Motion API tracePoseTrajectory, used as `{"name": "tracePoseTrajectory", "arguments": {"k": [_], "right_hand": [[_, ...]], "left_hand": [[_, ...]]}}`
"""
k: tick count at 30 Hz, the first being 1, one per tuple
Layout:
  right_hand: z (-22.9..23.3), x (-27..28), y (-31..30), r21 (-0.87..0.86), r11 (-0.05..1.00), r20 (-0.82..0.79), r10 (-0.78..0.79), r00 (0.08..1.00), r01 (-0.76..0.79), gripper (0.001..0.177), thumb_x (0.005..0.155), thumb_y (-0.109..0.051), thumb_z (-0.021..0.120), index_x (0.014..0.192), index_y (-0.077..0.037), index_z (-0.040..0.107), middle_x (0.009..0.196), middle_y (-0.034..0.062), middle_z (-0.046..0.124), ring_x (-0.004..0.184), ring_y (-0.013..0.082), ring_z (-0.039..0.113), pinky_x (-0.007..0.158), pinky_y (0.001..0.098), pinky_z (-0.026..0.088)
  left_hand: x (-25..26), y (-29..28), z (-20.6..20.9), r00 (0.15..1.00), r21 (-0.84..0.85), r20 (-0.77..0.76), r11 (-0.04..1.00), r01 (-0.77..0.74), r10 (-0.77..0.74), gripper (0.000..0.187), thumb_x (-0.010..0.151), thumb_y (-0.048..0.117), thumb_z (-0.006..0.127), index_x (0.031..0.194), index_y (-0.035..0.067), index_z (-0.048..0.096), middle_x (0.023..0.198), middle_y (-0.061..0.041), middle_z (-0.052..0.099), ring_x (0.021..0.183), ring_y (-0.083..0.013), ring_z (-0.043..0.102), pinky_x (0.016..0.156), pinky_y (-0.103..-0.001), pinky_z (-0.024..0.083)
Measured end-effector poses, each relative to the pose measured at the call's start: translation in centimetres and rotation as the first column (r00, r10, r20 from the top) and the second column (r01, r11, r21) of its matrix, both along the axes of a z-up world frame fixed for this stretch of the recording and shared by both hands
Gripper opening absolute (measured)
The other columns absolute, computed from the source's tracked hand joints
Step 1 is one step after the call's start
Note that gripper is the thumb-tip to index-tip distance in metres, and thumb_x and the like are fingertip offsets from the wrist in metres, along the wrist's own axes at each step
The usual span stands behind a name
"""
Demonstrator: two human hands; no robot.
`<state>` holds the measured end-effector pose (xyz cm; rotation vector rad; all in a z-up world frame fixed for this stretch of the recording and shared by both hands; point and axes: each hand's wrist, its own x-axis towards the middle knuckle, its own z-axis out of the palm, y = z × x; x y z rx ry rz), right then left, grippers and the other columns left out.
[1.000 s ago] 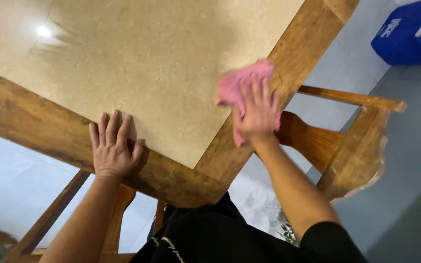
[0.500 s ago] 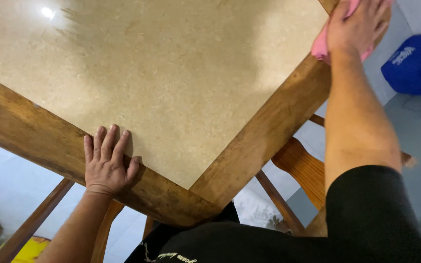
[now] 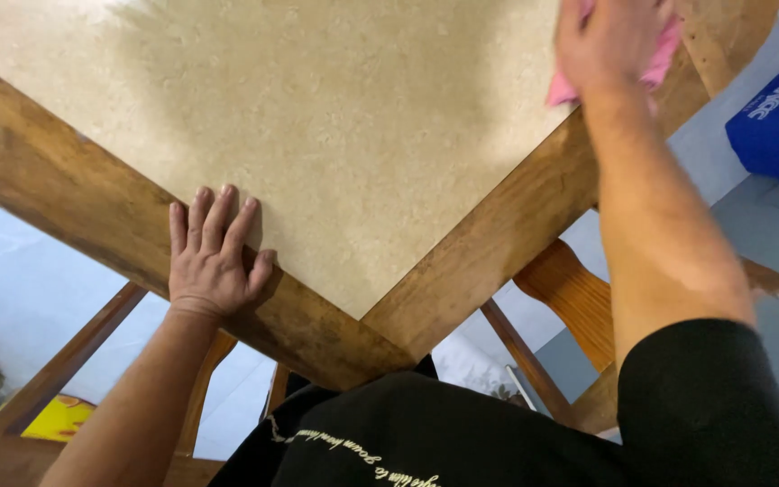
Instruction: Wiping the surface of a dining table using a cloth
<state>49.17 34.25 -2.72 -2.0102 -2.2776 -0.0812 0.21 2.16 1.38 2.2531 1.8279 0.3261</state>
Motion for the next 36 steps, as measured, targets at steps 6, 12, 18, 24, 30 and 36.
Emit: {"name": "tracePoseTrajectory", "arguments": {"k": [6, 12, 18, 24, 30, 36], "right_hand": [[7.4, -12.9, -11.6, -0.263, 0.963, 0.046, 0.076, 0.996, -0.062, 0.077, 0.114, -0.056, 0.024, 0.153, 0.003, 0.054, 0.166, 0.0161, 0.022, 0.15, 0.0374, 0.014, 0.117, 0.0653, 0.018], [8.3, -22.6, -26.7, -0.51, 0.852, 0.07, 0.181, 0.981, -0.121, 0.072, 0.111, -0.06, 0.026, 0.167, -0.025, -0.003, 0.173, -0.0008, -0.005, 0.16, 0.0272, 0.003, 0.126, 0.0612, 0.017], [5.8, -27.1, -43.1, -0.231, 0.94, -0.126, 0.226, 0.966, -0.25, 0.075, 0.093, -0.051, 0.054, 0.162, -0.035, 0.031, 0.172, 0.0016, 0.024, 0.157, 0.035, 0.023, 0.121, 0.0645, 0.021], [6.9, -25.8, -51.3, -0.136, 0.978, -0.01, 0.157, 0.988, -0.157, 0.058, 0.104, -0.057, 0.039, 0.157, -0.035, 0.047, 0.166, -0.0012, 0.038, 0.155, 0.0264, 0.031, 0.125, 0.0532, 0.013], [6.5, -23.6, -54.1, -0.204, 0.979, -0.056, 0.002, 0.998, -0.013, 0.068, 0.101, -0.054, 0.049, 0.161, -0.023, 0.04, 0.168, 0.0041, 0.032, 0.157, 0.0303, 0.026, 0.125, 0.0626, 0.014], [6.1, -28.5, -48.7, -0.282, 0.956, 0.06, -0.072, 0.996, 0.086, 0.069, 0.101, -0.047, 0.046, 0.162, -0.016, 0.04, 0.17, 0.0059, 0.028, 0.156, 0.0399, 0.023, 0.119, 0.0739, 0.014]], "left_hand": [[-0.3, -0.4, -0.2, 0.999, -0.02, 0.046, 1.0, 0.005, -0.004, 0.071, 0.089, 0.042, 0.064, 0.152, 0.011, 0.058, 0.161, -0.019, 0.045, 0.15, -0.0463, 0.038, 0.123, -0.068, 0.019], [-0.8, -0.9, -0.8, 0.992, 0.006, 0.122, 1.0, 0.026, -0.026, 0.067, 0.095, 0.04, 0.064, 0.155, 0.011, 0.053, 0.163, -0.017, 0.042, 0.151, -0.0459, 0.035, 0.122, -0.07, 0.017], [-1.3, -1.3, -1.9, 0.991, -0.001, 0.121, 0.999, 0.048, -0.048, 0.067, 0.1, 0.043, 0.052, 0.161, 0.018, 0.043, 0.164, -0.017, 0.036, 0.152, -0.0423, 0.026, 0.124, -0.063, 0.009], [-0.9, -1.4, 0.9, 0.986, -0.153, 0.158, 0.985, 0.076, -0.051, 0.066, 0.102, 0.037, 0.044, 0.163, 0.011, 0.037, 0.169, -0.019, 0.025, 0.155, -0.0452, 0.015, 0.124, -0.064, 0.0], [-0.8, -0.7, 1.5, 0.997, -0.263, 0.056, 0.963, 0.057, -0.043, 0.07, 0.103, 0.042, 0.034, 0.166, 0.013, 0.026, 0.172, -0.015, 0.014, 0.158, -0.0394, 0.005, 0.125, -0.06, -0.005], [-0.9, -1.3, 0.0, 0.995, -0.135, 0.084, 0.989, 0.064, -0.053, 0.063, 0.107, 0.039, 0.045, 0.163, 0.014, 0.034, 0.17, -0.015, 0.024, 0.157, -0.0422, 0.015, 0.125, -0.064, 0.002]]}}
